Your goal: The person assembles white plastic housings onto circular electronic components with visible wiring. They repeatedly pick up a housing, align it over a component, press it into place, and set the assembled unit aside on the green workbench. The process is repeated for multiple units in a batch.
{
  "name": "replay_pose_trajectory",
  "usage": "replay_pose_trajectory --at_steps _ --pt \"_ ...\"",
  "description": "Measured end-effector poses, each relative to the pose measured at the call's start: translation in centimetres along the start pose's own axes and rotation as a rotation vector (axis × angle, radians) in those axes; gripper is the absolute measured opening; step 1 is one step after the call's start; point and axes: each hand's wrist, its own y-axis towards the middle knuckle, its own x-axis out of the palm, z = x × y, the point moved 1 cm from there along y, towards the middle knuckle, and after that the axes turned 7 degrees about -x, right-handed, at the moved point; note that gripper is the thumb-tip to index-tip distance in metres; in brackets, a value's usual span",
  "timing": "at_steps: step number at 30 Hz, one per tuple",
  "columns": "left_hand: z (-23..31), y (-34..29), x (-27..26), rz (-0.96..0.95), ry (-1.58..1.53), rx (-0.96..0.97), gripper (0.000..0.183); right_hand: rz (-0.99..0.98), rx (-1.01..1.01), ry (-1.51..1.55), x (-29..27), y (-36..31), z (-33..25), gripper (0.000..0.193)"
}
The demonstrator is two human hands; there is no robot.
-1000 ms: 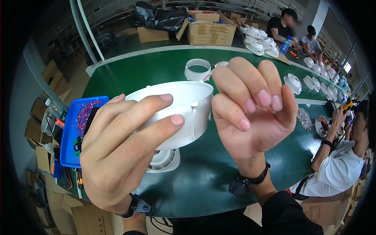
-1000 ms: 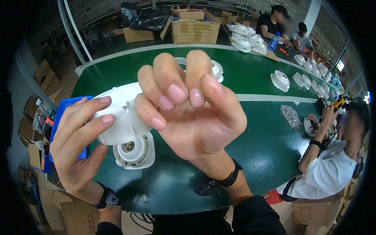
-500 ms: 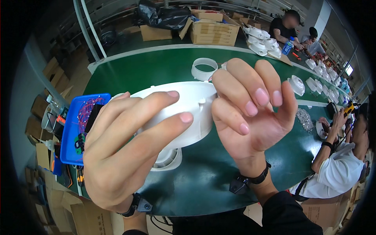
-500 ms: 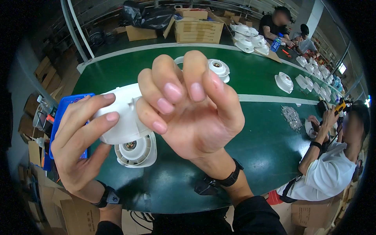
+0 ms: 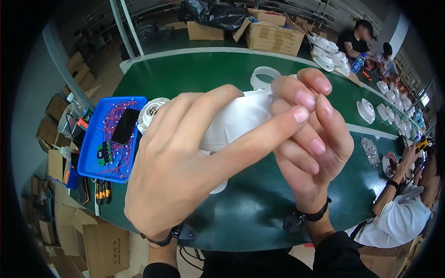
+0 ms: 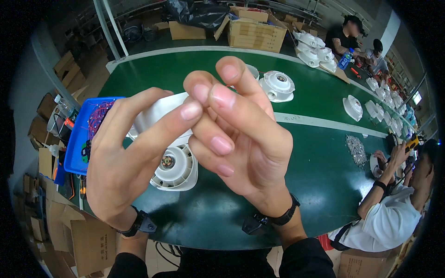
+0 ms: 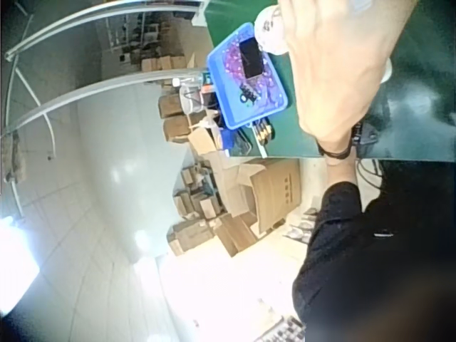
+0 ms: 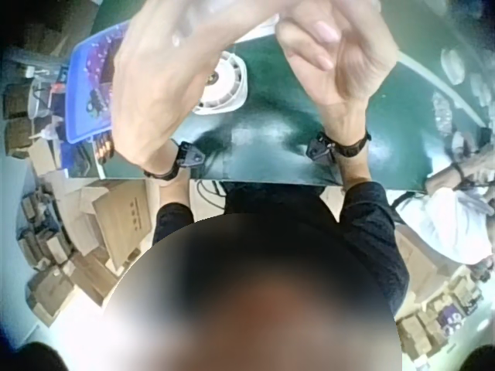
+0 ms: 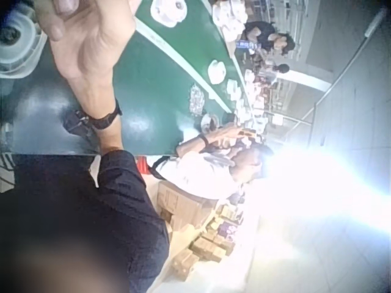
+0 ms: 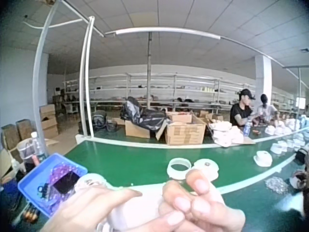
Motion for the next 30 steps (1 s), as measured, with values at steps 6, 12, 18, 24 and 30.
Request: replay_pose_trajectory --at_steps 6,12,18,24,30 --pt "0.3 0.1 0.2 -0.016 0.014 -0.027 0.066 0.031 0.009 0.01 0.0 -0.1 -0.1 0.013" --pt "0.1 0.0 0.1 -0.023 0.011 -0.062 0.067 0.023 0.012 0.004 -0.1 0.0 0.0 0.011" --pt "0.2 0.2 -0.7 -0.046 0.029 -0.071 0.064 0.036 0.013 0.005 -0.1 0.1 0.2 0.009" --pt "0.2 0.2 -0.5 -0.031 0.046 -0.073 0.059 0.073 -0.002 -0.005 -0.3 0.0 0.2 0.009" --pt "0.4 0.2 -1.1 -0.046 0.064 -0.11 0.059 0.027 0.007 0.005 -0.3 0.1 0.4 0.01"
